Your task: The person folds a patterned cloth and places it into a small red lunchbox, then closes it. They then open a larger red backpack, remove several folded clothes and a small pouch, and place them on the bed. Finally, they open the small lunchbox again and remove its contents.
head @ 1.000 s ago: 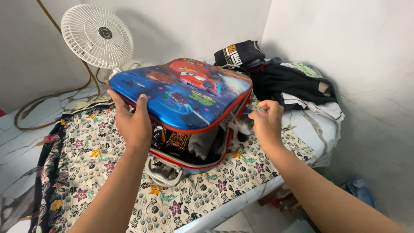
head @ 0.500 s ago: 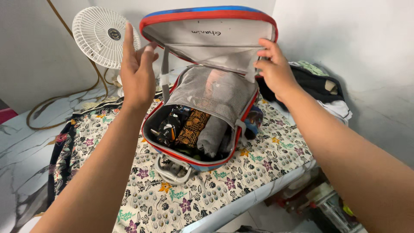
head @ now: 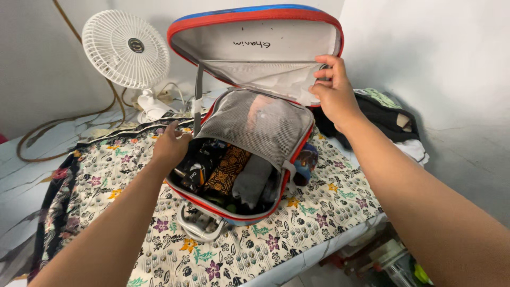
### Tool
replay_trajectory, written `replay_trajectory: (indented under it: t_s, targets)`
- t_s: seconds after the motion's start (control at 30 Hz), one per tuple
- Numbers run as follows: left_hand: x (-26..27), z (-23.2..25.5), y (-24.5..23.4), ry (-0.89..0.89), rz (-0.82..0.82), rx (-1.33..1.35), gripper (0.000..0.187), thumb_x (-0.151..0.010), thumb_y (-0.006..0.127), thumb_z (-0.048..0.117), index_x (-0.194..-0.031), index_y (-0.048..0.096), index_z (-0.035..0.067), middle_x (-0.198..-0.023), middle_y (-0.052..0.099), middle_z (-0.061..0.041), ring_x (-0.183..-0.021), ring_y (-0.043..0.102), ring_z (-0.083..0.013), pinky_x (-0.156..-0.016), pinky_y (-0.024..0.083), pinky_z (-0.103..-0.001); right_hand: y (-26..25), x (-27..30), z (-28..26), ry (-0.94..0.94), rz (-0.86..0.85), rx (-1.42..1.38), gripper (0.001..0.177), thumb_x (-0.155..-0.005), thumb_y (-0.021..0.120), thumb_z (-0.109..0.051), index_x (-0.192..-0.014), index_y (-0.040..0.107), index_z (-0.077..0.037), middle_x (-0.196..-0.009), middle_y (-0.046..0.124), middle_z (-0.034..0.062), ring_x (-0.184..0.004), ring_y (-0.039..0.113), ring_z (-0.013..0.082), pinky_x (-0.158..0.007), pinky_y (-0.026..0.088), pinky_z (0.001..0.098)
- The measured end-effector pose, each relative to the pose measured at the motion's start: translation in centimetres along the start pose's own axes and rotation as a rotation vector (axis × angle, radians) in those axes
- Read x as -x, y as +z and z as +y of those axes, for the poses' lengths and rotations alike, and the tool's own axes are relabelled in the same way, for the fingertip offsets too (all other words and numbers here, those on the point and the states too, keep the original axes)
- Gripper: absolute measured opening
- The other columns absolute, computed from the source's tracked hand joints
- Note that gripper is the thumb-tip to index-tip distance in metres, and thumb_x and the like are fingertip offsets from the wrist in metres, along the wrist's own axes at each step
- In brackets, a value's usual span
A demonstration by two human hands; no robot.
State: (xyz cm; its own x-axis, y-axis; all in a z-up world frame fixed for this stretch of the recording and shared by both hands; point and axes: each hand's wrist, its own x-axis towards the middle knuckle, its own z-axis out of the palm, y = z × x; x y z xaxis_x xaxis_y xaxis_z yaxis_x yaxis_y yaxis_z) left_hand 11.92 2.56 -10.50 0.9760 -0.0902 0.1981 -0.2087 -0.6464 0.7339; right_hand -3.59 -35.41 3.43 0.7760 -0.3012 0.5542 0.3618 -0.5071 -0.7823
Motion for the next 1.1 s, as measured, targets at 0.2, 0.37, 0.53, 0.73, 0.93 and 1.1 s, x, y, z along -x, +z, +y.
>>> replay_trajectory:
  t_s: [0.2,0.37,0.53,0.73,0.93,1.1]
  targets:
    - [-8.3,0.4,2.5,0.094,-0.147,0.017,0.088,-0.088,0.066,0.043,-0.157,0.030,0.003,-0.136,0.058,-0.029,-0.128,0.057,-0.0409,-0.108,0.042,-0.043,-1.0,-0.9,-0.8,0.041,-0.019,0.120,0.065,-0.088,0.065,-0.001,-0.145,0.042,-0.021,-0.130,0.053,0.0104,-0.114,0.055,0.0195,-0.095,0.050,0.0363]
    - [-13.6,0.5,4.9,0.040,-0.281,0.377,0.056,-0.102,0.047,0.047,-0.128,0.061,0.000,-0.120,0.065,-0.026,-0.103,0.054,-0.0314,-0.091,0.041,-0.044,-1.6,-1.9,-1.0,0.062,-0.001,0.142,0.067,-0.086,0.065,-0.002,-0.145,0.042,-0.022,-0.134,0.056,0.0105,-0.121,0.055,0.0216,-0.100,0.049,0.0383]
    - [-14.6,-0.5,6.3,-0.132,-0.377,0.725,0.040,-0.096,0.039,0.038,-0.105,0.069,0.012,-0.108,0.074,-0.005,-0.087,0.058,-0.0169,-0.079,0.044,-0.034,-1.9,-2.9,-0.3,0.047,0.026,0.166,0.069,-0.083,0.066,0.001,-0.145,0.043,-0.022,-0.132,0.057,0.0110,-0.117,0.054,0.0215,-0.099,0.049,0.0374]
    - [-8.9,0.3,5.1,0.388,0.000,0.264,0.041,-0.101,0.056,0.036,-0.120,0.064,0.002,-0.106,0.067,-0.021,-0.096,0.063,-0.0315,-0.087,0.048,-0.043,-1.7,-3.8,0.4,0.062,0.070,0.107,0.068,-0.084,0.062,0.003,-0.145,0.043,-0.021,-0.127,0.056,0.0108,-0.105,0.058,0.0171,-0.089,0.051,0.0317]
    - [-5.3,3.6,2.6,0.325,0.037,0.186,0.059,-0.090,0.069,0.044,-0.127,0.055,0.000,-0.116,0.072,-0.017,-0.099,0.074,-0.0312,-0.087,0.056,-0.041,-1.6,-3.4,0.4,0.031,0.074,0.116,0.068,-0.085,0.060,0.005,-0.146,0.043,-0.019,-0.127,0.056,0.0112,-0.103,0.060,0.0148,-0.091,0.051,0.0305]
    - [-5.4,3.8,2.1,0.231,0.051,0.226,0.062,-0.088,0.077,0.049,-0.122,0.064,-0.001,-0.115,0.073,-0.017,-0.105,0.071,-0.0270,-0.093,0.053,-0.039,-1.6,-2.9,-0.1,0.032,0.059,0.111,0.067,-0.085,0.061,0.004,-0.146,0.043,-0.019,-0.127,0.057,0.0113,-0.104,0.059,0.0158,-0.093,0.050,0.0310]
